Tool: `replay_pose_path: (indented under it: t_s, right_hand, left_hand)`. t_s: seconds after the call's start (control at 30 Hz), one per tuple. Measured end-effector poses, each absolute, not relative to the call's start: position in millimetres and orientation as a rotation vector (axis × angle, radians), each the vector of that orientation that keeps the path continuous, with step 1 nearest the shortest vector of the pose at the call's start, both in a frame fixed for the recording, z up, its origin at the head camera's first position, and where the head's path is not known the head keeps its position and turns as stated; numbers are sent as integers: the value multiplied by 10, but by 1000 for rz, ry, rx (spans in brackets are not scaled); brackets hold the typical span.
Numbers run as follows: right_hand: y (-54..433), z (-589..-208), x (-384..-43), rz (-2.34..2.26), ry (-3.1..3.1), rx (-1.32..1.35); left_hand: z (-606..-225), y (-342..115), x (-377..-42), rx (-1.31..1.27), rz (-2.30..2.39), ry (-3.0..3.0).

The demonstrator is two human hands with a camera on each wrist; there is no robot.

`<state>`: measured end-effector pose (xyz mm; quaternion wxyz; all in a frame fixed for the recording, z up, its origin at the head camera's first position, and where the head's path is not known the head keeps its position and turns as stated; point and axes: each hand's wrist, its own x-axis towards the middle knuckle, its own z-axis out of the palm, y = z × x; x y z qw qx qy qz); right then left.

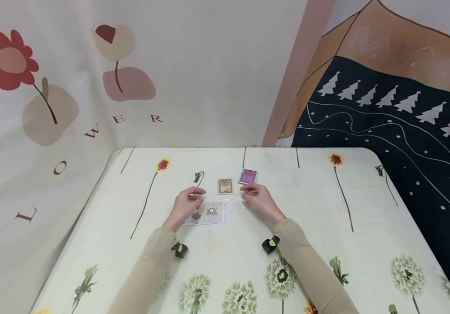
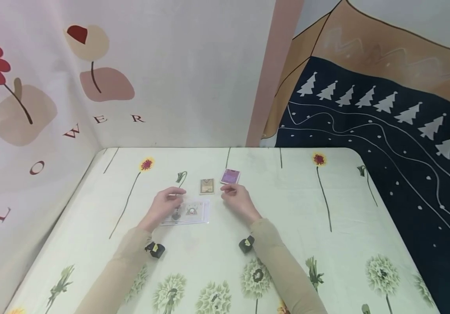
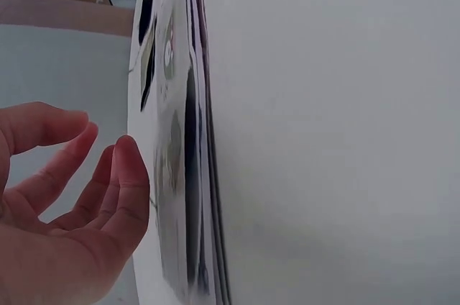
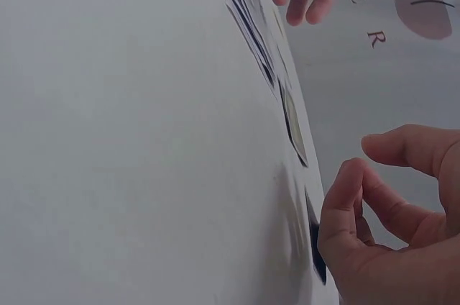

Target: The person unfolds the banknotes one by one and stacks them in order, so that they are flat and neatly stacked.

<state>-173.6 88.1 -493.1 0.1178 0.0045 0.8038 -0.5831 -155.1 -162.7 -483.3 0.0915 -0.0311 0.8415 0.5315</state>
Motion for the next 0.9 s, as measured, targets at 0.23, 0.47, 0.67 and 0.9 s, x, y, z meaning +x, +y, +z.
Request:
replay_pose_path:
  t_s: [0.23,0.47,0.67,0.9]
  right_hand:
    - [980,-4905,-1812,-1706,2387,54]
    - [1069,-4884,-1919,-1696,2456,36]
    - [1130,-4913,-2008,-1687,2491,1]
    - [1172,-4980,-2127,-1678,2459,-2]
  left_hand:
    - [-4878,-1380,-1611,-76,1604,2474]
    - [-4895,-1159,-1644,-53,1701,2407]
    - [-4912,-1002,-1680,-43,1814,2331]
    - [-4945,-809,-1713,-41,1920,2229]
